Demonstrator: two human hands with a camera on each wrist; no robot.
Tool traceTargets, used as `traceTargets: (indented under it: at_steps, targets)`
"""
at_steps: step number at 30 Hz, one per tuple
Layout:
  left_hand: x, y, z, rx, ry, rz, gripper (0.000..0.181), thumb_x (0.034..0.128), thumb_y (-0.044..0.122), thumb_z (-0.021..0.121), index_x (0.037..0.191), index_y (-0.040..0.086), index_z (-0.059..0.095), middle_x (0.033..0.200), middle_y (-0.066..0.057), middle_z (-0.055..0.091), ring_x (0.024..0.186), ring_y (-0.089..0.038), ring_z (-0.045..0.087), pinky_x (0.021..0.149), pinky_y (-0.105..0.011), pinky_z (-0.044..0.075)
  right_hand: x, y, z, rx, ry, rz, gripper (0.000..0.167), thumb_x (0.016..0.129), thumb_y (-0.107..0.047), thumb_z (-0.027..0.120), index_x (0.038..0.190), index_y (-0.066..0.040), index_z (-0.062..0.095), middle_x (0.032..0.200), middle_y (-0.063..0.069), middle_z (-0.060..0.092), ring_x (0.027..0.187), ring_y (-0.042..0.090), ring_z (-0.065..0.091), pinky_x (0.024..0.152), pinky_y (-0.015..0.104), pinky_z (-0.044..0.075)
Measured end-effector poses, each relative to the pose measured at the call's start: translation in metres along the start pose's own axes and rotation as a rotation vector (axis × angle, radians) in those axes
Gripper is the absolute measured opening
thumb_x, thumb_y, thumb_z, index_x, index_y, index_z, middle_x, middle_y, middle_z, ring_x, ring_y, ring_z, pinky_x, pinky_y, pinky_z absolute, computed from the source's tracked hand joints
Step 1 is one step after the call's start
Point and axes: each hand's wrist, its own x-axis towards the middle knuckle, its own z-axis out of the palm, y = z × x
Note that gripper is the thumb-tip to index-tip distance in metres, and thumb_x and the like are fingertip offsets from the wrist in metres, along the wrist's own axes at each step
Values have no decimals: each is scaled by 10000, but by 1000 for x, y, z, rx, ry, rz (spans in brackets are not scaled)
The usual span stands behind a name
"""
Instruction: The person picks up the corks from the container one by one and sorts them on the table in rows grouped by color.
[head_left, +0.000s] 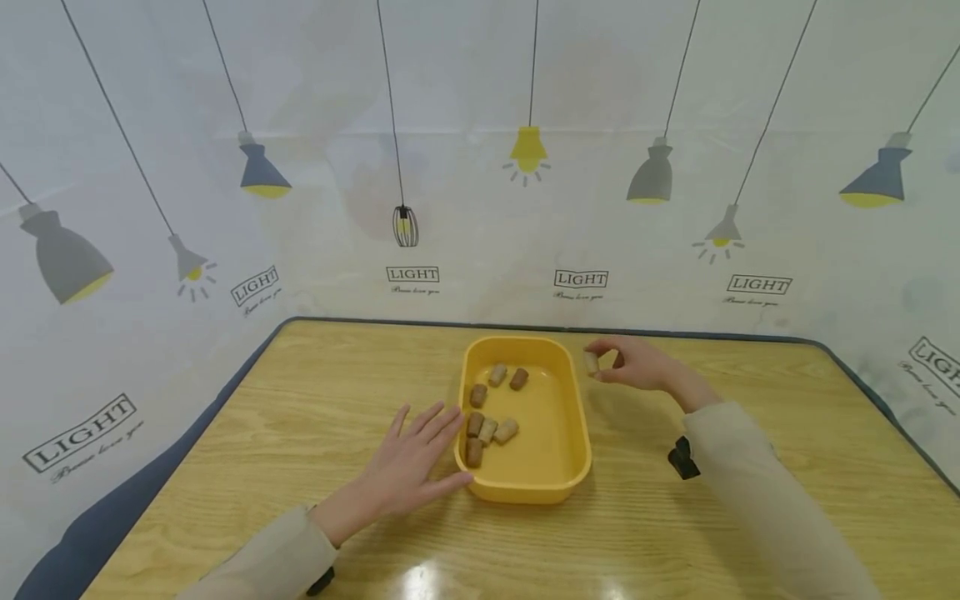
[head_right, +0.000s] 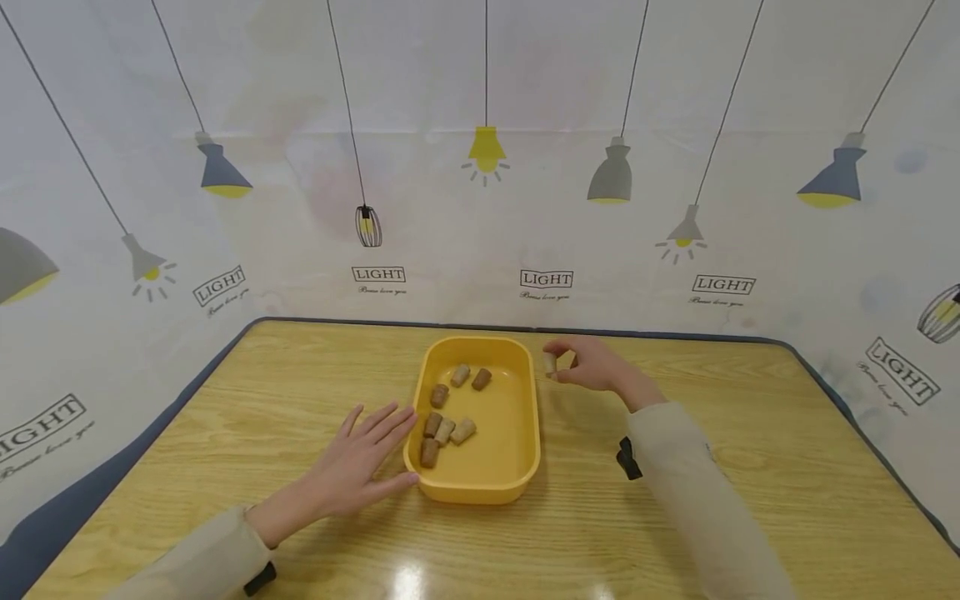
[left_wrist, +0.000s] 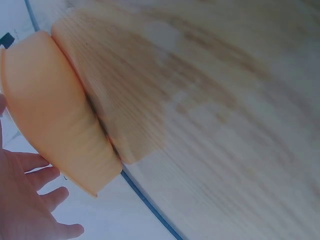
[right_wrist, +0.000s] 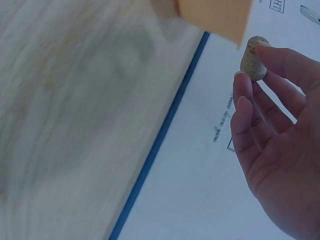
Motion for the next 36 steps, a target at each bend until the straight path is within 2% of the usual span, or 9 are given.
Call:
traceTargets:
  at_steps: [5,8,14,18,26,36]
  targets:
    - [0,0,0,-17,-3,3,750,857,616,311,1371,70,326,1406,-60,283,1286,-254,195,982,-548,73,-13,19,5,-14,26,-31,435,815,-88,613,1204,63,488,1104,201,532,861,285,545,705,363,455]
    - [0,0,0,-23,-2,7,746,860,610,318,1372,67,323,1406,-67,282,1285,-257,195,982,-549,74,-19,32,10,-10,37,-23,437,813,-64,610,1208,71,479,1107,205,532,907,334,531,712,374,455]
    - [0,0,-1,-25,-5,6,744,860,607,322,1370,65,326,1404,-70,284,1284,-260,199,981,-550,73,-24,50,22,2,76,10,453,823,-73,601,1220,86,450,1102,237,521,792,252,558,687,372,451]
    - [0,0,-1,-26,-4,7,744,860,606,324,1369,63,328,1402,-73,288,1281,-265,206,980,-551,78,-24,60,28,14,102,59,449,831,-93,605,1217,76,449,1099,254,516,695,174,539,638,341,444]
    - [-1,0,0,-39,-3,11,742,862,603,327,1369,61,325,1403,-76,285,1283,-265,200,980,-550,68,-21,68,36,33,129,112,430,836,-79,586,1220,67,459,1122,258,502,682,173,514,617,329,427]
    - [0,-1,1,-21,5,14,738,862,604,323,1372,70,323,1407,-63,280,1288,-249,188,981,-548,83,-15,71,41,47,129,139,423,843,-60,561,1227,75,447,1151,270,477,865,321,522,743,447,421]
